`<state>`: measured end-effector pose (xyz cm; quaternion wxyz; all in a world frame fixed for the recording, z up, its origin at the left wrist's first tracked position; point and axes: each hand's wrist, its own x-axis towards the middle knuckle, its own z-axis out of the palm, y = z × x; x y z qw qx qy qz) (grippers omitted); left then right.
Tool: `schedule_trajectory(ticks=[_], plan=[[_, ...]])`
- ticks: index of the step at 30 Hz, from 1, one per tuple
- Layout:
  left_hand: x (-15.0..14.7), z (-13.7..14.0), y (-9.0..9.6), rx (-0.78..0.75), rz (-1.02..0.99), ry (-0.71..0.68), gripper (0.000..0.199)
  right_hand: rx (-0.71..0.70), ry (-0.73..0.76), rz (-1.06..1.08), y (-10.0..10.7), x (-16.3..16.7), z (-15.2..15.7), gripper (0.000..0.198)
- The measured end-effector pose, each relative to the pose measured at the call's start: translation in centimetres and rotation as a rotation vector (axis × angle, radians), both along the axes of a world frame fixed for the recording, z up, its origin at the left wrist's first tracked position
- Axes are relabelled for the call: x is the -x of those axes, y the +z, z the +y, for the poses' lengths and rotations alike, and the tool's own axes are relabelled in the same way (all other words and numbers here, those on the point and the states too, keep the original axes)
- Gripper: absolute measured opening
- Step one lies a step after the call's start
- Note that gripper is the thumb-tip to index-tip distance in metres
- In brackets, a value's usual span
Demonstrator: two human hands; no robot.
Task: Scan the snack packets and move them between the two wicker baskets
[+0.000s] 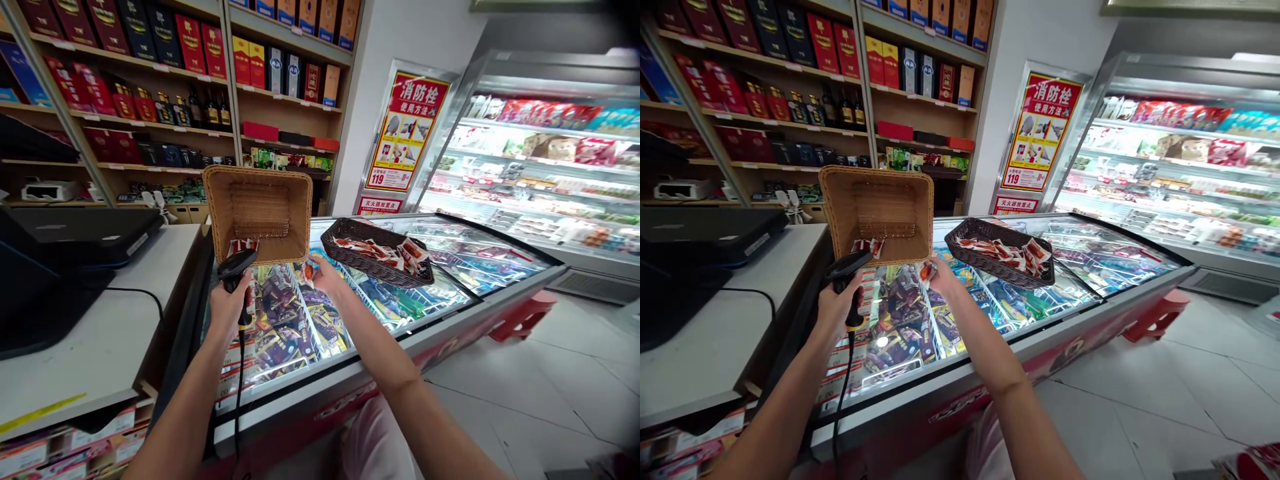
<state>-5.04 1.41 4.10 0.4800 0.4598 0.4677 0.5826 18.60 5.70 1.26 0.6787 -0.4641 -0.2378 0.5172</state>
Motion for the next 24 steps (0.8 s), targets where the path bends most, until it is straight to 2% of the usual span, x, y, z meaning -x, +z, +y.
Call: schedule_trajectory(ticks=[3, 6, 10, 13, 16, 18, 21, 24], plan=[[-0.2, -0.4, 0.3, 0.017, 0.030, -0.018, 0.049, 0.008, 0.229, 0.069, -0.4, 0.7, -1.8, 0.015], [-0.3, -0.6, 0.4, 0.010, 0.048, -0.014, 0.049, -0.055, 0.210, -0.045, -1.1, 2.0, -2.3, 0.019], [-0.3, -0.5, 0.3, -0.002, 0.036, -0.020, 0.048, -0.016, -0.013, -0.398, -1.9, 3.1, -1.9, 0.024], [-0.3, -0.3, 0.2, 0.006, 0.033, -0.021, 0.048, 0.039, -0.103, -0.709, -2.1, 3.5, -2.4, 0.030], [-0.4, -0.2, 0.2, 0.025, 0.026, -0.015, 0.050, 0.181, -0.122, -1.190, -2.1, 4.1, -3.8, 0.059], [-0.4, -0.2, 0.3, 0.022, 0.027, -0.017, 0.049, 0.260, -0.069, -1.389, -2.1, 4.8, -4.8, 0.071], [-0.4, -0.3, 0.4, 0.024, 0.023, -0.016, 0.048, 0.287, 0.042, -1.538, -1.9, 5.7, -5.8, 0.062], [-0.4, -0.4, 0.4, 0.039, 0.027, -0.018, 0.049, 0.279, 0.121, -1.527, -1.4, 5.6, -5.9, 0.048]])
